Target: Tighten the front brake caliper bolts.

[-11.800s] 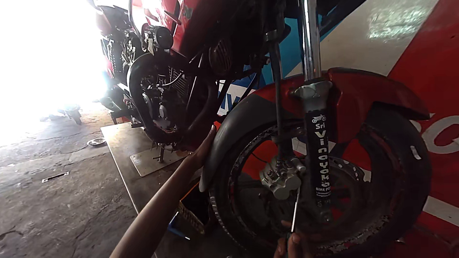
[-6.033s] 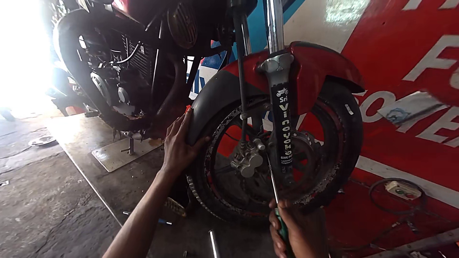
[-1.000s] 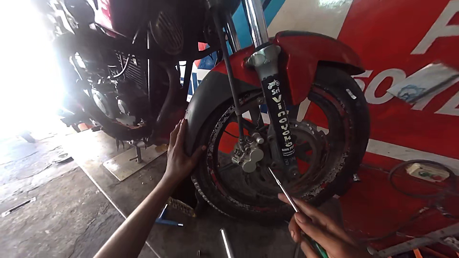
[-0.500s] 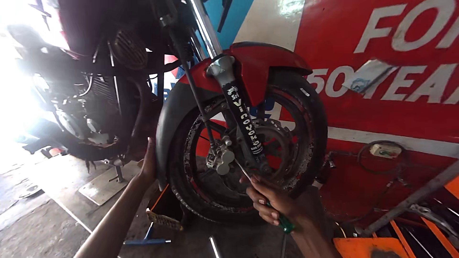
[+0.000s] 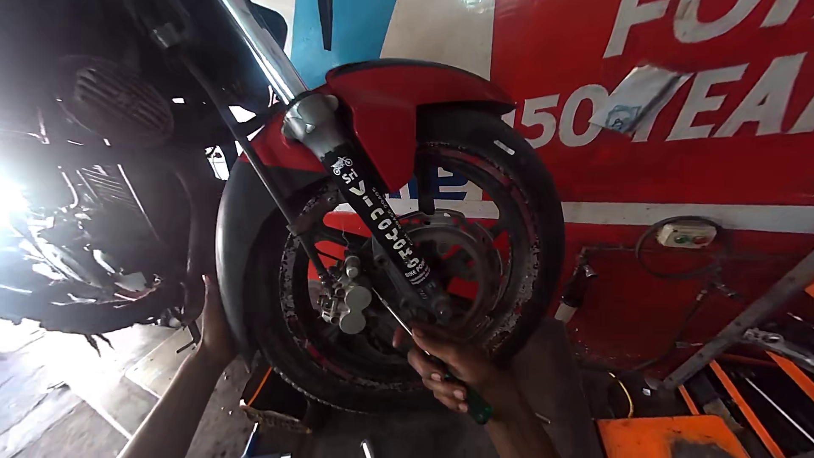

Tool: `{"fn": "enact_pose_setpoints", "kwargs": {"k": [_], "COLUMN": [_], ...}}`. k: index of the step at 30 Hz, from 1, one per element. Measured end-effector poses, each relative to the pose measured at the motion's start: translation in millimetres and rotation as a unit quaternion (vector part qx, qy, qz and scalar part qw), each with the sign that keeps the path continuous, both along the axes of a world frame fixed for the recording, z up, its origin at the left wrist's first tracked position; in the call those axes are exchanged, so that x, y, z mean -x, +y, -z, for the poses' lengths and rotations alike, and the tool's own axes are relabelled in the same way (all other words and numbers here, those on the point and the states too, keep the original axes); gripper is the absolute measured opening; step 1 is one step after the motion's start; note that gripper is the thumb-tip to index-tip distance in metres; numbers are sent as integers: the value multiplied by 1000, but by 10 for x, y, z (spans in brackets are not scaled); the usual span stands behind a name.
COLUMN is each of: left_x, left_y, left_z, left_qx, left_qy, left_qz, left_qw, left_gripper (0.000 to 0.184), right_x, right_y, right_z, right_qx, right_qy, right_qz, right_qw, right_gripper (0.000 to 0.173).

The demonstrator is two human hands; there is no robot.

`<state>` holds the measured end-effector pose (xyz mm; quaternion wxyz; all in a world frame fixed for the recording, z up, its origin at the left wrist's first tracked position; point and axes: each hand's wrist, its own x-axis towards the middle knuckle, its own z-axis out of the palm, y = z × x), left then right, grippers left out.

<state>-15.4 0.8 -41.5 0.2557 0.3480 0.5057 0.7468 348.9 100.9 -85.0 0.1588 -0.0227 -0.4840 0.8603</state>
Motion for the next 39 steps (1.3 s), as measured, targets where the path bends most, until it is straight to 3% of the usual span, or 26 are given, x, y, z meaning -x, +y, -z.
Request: {"fn": "enact_pose_setpoints", "kwargs": {"k": [3,9,17,24,39], "left_x": [-8,122,75,-38,-181], "left_y": [2,36,45,38,26], "left_z": [-12,73,61,-12,-78], "left_qx": [15,-13,-5,-14,-4], "left_qy": [-16,47,40,39,-22], "left_qz": [-29,8,-34,-20,-13], "left_qw": [999,999,999,999,1000], "left_gripper": [61,65,62,58,59], "right_x": [45,183,241,295,376], "right_y": [-40,-36,-87,-430,-594], "right_z": [1,-51,-283,-659,-794], "right_qx": [9,3,-8,60,31], "right_qy": [35,56,-12,-110,-164], "right_qz": [9,46,94,182,265], "right_qw": [999,997,996,975,950], "right_gripper": [30,33,36,38,38]}}
